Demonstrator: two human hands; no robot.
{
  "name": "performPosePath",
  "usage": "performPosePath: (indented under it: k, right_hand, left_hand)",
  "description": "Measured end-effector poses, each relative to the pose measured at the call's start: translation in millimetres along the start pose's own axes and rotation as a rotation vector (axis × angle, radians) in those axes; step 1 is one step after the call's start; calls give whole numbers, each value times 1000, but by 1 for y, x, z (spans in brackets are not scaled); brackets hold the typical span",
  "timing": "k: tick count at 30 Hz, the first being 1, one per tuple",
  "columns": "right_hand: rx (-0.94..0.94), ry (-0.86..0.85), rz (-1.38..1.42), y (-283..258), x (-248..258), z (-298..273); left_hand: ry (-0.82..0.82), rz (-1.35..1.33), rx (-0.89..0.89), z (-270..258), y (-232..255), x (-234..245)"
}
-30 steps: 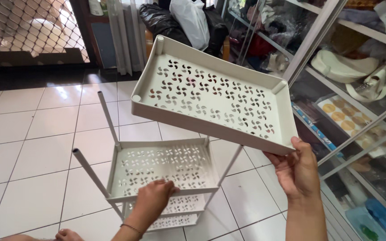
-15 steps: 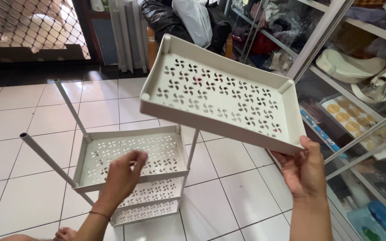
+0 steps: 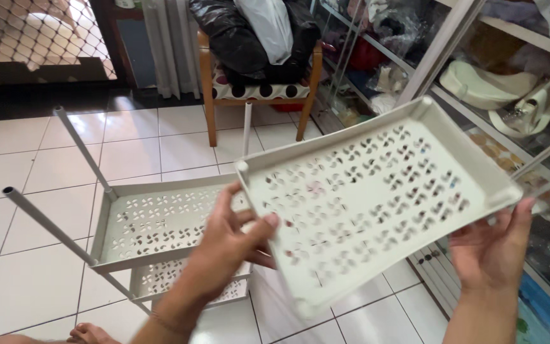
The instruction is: The person assembles a white plastic three-tier storage rack by inserting white support poles into the corner sockets of the trays. They handle the trays and poles by hand, repeatedly inserting and removing the poles to connect the tiers.
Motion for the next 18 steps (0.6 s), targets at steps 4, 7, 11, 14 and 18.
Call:
performPosePath:
  k: [4, 7, 11, 14, 18]
  right_hand:
    - [12, -47, -150, -1, -9, -30]
    - [-18, -38, -398, 27, -12, -55]
    - [-56, 57, -699, 65, 12, -55]
    - [-188, 51, -749, 96, 45, -43]
    - [-211, -133, -790, 159, 86, -30]
  left_hand:
    - [-40, -196, -23, 9, -43, -56]
    - [-71, -278, -31, 20, -81, -89]
    - [36, -216, 82, 53, -133, -94]
    - [197, 19, 162, 91, -171, -66]
    - [189, 512, 246, 140, -235, -35]
Point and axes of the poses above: each hand's wrist, its own z-axis towards the middle knuckle, its own x-axis out of the back of the hand, y = z × x, the point moved 3 cm from there along z, towards the middle knuckle, and after that the axes turned 10 degrees about x, right-handed, at the moved point
